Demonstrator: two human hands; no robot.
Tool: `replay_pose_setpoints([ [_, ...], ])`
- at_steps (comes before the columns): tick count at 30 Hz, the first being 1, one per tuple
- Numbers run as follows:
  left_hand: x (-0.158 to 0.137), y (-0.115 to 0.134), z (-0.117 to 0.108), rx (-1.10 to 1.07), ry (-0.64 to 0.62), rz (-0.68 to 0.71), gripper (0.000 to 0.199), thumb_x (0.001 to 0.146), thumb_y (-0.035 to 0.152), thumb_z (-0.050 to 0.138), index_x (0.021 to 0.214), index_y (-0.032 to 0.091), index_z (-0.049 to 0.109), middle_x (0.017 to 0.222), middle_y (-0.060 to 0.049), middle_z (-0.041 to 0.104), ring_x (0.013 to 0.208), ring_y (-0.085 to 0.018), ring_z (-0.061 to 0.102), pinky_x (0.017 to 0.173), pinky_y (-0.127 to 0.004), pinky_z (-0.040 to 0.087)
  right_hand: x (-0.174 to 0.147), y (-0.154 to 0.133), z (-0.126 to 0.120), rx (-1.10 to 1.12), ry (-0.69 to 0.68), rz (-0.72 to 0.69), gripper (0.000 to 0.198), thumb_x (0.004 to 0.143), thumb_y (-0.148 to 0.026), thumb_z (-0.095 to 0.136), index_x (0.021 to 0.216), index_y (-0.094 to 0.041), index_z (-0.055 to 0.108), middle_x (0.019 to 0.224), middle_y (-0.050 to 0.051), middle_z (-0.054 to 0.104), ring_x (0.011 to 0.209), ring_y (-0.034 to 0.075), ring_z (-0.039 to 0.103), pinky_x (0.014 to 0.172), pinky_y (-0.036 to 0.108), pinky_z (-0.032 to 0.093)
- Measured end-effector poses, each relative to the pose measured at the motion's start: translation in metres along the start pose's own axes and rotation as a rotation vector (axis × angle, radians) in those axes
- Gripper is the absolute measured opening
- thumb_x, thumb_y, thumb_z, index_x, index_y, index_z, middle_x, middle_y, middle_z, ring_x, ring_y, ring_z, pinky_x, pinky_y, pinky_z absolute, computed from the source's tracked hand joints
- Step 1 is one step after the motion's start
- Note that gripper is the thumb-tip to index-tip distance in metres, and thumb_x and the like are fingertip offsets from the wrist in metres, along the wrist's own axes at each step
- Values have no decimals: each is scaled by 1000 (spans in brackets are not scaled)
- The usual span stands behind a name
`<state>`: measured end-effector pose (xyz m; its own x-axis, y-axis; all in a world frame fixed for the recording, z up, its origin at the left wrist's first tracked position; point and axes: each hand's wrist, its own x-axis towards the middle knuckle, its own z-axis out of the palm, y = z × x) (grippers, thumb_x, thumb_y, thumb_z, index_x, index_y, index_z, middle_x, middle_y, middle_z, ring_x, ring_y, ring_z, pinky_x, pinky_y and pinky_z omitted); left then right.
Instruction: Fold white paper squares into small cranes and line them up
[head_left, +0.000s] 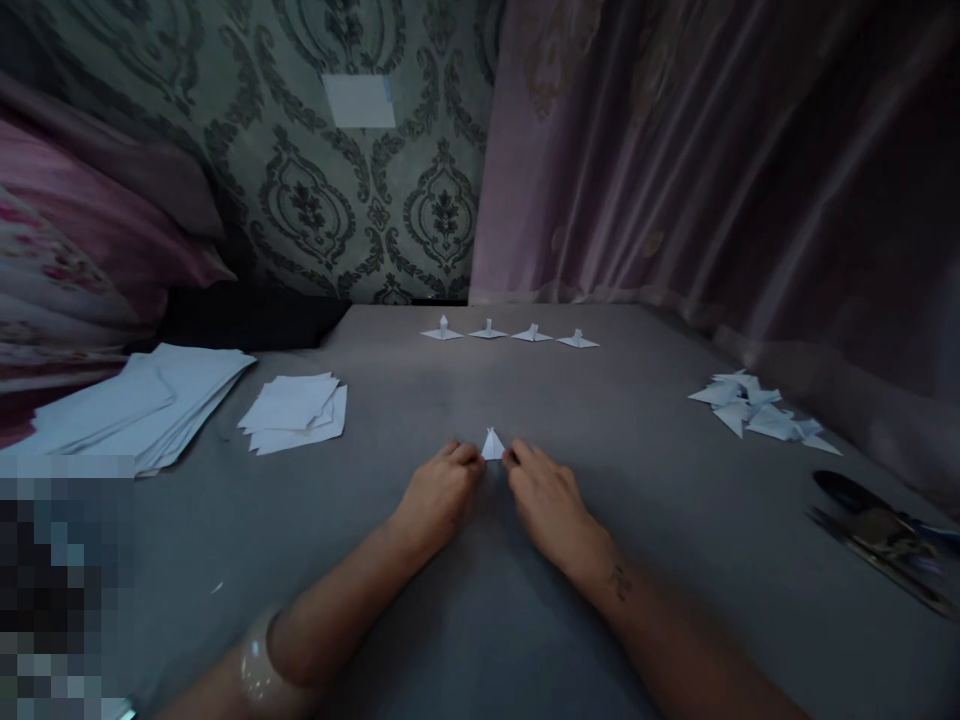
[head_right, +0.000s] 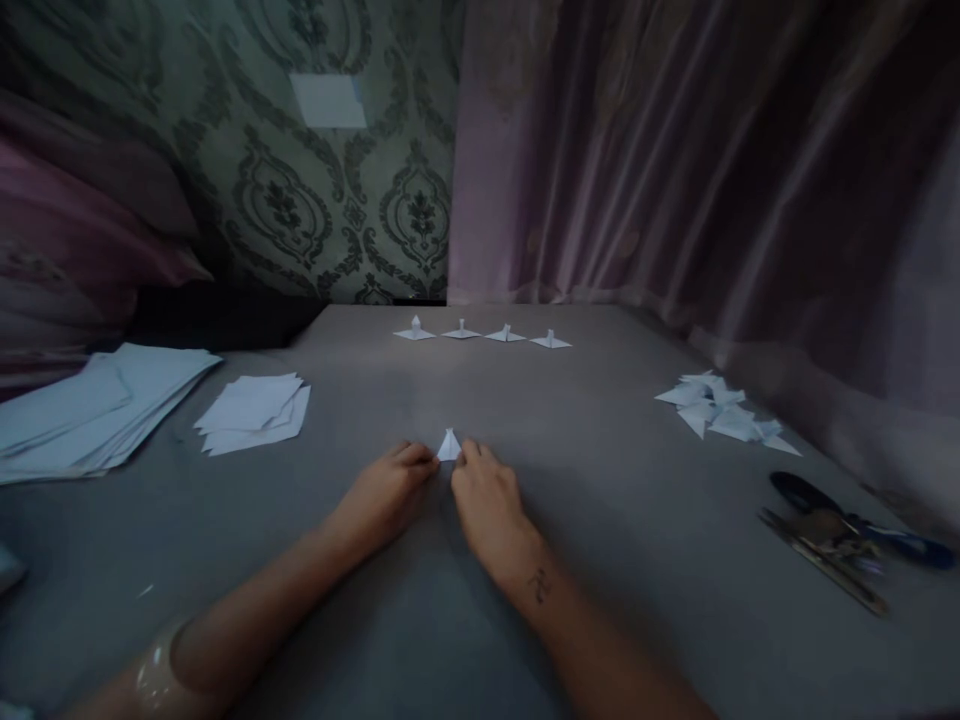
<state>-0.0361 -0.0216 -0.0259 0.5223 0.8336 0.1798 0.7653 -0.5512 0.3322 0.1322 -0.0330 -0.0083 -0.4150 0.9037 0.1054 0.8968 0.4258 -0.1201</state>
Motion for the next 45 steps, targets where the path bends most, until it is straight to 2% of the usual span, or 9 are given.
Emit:
replay_pose_setpoints([
  [3,5,-11,1,-278,128,-84,32,78,5,42,87,16,71,94,-6,66,89,-17,60,85,-27,47,12,18,9,242,62,96,28,80,-7,45,91,-18,69,97,8,66,89,20,61,77,31,46],
  [7,14,-20,1,-493,144,-344,31,75,11,44,89,16,71,84,-3,70,79,-16,63,77,-26,49,30,34,22,614,129,288,33,72,-10,49,98,-18,67,85,4,69,75,16,63,71,28,48],
  [11,18,-22,3,-507,174,-273,31,72,9,46,88,15,72,87,-4,71,81,-17,63,77,-26,48,33,36,29,771,133,194,36,68,-10,46,94,-18,68,82,2,69,70,14,62,68,25,48],
  [17,15,-23,6,-503,195,-188,34,71,8,44,88,15,73,85,-5,69,76,-15,60,73,-24,47,19,34,29,611,109,58,38,70,-9,45,94,-19,72,95,6,63,80,15,59,74,27,47],
  [21,13,-22,8,-506,214,-156,35,68,6,46,90,14,72,82,-4,66,70,-14,58,69,-24,46,2,29,23,426,77,-121,51,72,-3,43,112,-22,67,106,7,55,101,17,53,92,32,42],
  [30,14,-22,13,-518,260,-137,18,71,16,61,88,14,66,77,-2,61,71,-14,56,66,-23,45,-8,27,10,327,45,-201,49,76,-4,43,115,-23,65,107,8,53,104,18,52,94,34,41],
  [34,15,-20,11,-441,227,-95,10,75,14,60,81,15,67,77,-2,60,72,-13,56,67,-22,44,-3,32,11,499,83,-90,24,79,-14,48,96,-18,66,90,5,62,81,15,60,78,29,47],
  [37,16,-18,12,-395,215,-87,9,76,15,60,82,15,68,79,-3,60,72,-13,56,67,-22,43,6,34,16,581,108,69,21,79,-24,54,98,-17,59,76,0,62,62,13,57,62,26,46],
  [45,20,-25,17,-233,284,-16,16,85,20,53,82,16,68,85,-6,61,84,-16,56,77,-26,43,32,32,23,357,130,-63,14,83,-20,52,86,-17,65,81,4,62,76,15,58,70,26,42],
])
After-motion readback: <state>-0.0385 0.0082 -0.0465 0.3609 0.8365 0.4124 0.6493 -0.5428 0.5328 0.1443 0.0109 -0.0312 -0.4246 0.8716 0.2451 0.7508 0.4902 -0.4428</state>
